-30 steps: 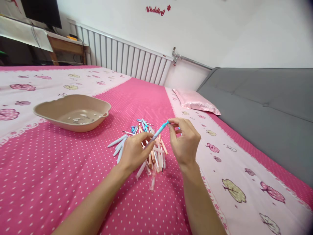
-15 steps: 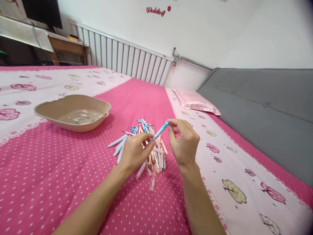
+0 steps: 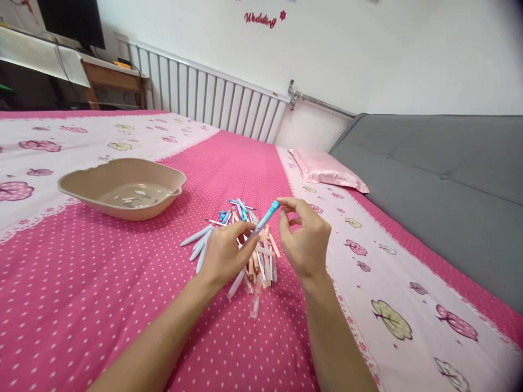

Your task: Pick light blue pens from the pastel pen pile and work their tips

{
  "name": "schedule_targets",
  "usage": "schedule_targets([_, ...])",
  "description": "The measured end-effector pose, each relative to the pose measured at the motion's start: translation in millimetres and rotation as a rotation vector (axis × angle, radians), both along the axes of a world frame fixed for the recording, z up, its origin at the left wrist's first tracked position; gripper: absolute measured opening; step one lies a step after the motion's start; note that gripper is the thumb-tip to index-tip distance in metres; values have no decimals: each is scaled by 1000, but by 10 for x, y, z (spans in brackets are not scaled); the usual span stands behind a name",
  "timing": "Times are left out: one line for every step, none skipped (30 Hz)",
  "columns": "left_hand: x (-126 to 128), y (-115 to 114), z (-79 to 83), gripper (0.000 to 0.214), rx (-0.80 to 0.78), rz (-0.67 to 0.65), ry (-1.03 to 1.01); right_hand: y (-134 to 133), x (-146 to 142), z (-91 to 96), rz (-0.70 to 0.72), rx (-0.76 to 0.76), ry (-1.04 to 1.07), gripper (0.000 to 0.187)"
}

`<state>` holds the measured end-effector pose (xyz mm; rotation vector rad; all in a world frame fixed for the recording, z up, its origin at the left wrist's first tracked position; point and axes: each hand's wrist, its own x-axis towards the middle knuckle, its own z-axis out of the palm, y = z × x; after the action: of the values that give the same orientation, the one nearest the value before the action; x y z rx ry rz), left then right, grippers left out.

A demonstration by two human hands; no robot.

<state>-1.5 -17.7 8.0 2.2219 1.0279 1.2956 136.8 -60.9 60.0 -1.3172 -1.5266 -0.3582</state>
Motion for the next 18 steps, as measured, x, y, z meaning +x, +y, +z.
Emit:
schedule_targets([1,-1,0,14,-1,0,-1,-3,-3,1,2,-3,17,26])
schedule_targets([1,-3,2,14,-2,0,0,-7,-6,2,4,-9,36,26])
schedule_targets([0,-5,6,14,-4,3,0,-12,-9,2,5,-14,56,27])
schedule_targets([0,-8,11,14,-5,6,1,-16,-12,3,3,-16,73,27])
schedule_targets([-1,-10,17,14,-5,11,0,-21,-15,4,-1,-16,90,28])
schedule_targets([-2,-12,23,14,-3,19,-3,-25,-18,5,-4,-14,105,28])
schedule_targets([-3,-14,28,14,1,28,-7,-28,-21,7,-7,-11,120,28])
schedule_targets([-4,-15,31,14,5,36,-11,-30,-24,10,-8,-10,134,28])
schedule_targets([-4,-16,33,14,10,43,-15,-32,-27,13,-7,-15,149,27])
schedule_targets([-4,-16,33,14,16,48,-19,-32,-29,17,-2,-25,163,26])
schedule_targets([-4,-16,32,14,20,50,-22,-32,-31,20,5,-41,178,25])
schedule_targets([-3,-15,30,14,23,51,-24,-30,-33,23,13,-58,194,24])
schedule_targets([-2,-15,28,15,26,51,-26,-28,-34,24,24,-75,210,24])
schedule_targets([-1,-15,27,15,28,53,-28,-26,-34,24,38,-89,226,23])
schedule_targets([0,-14,26,15,27,54,-28,-23,-33,22,52,-99,241,23])
schedule_targets([1,-14,27,15,26,55,-29,-19,-31,19,65,-105,251,22])
schedule_targets([1,-15,28,15,23,56,-29,-16,-29,15,75,-107,258,22])
schedule_targets([1,-16,29,15,21,56,-29,-12,-27,11,83,-107,261,21])
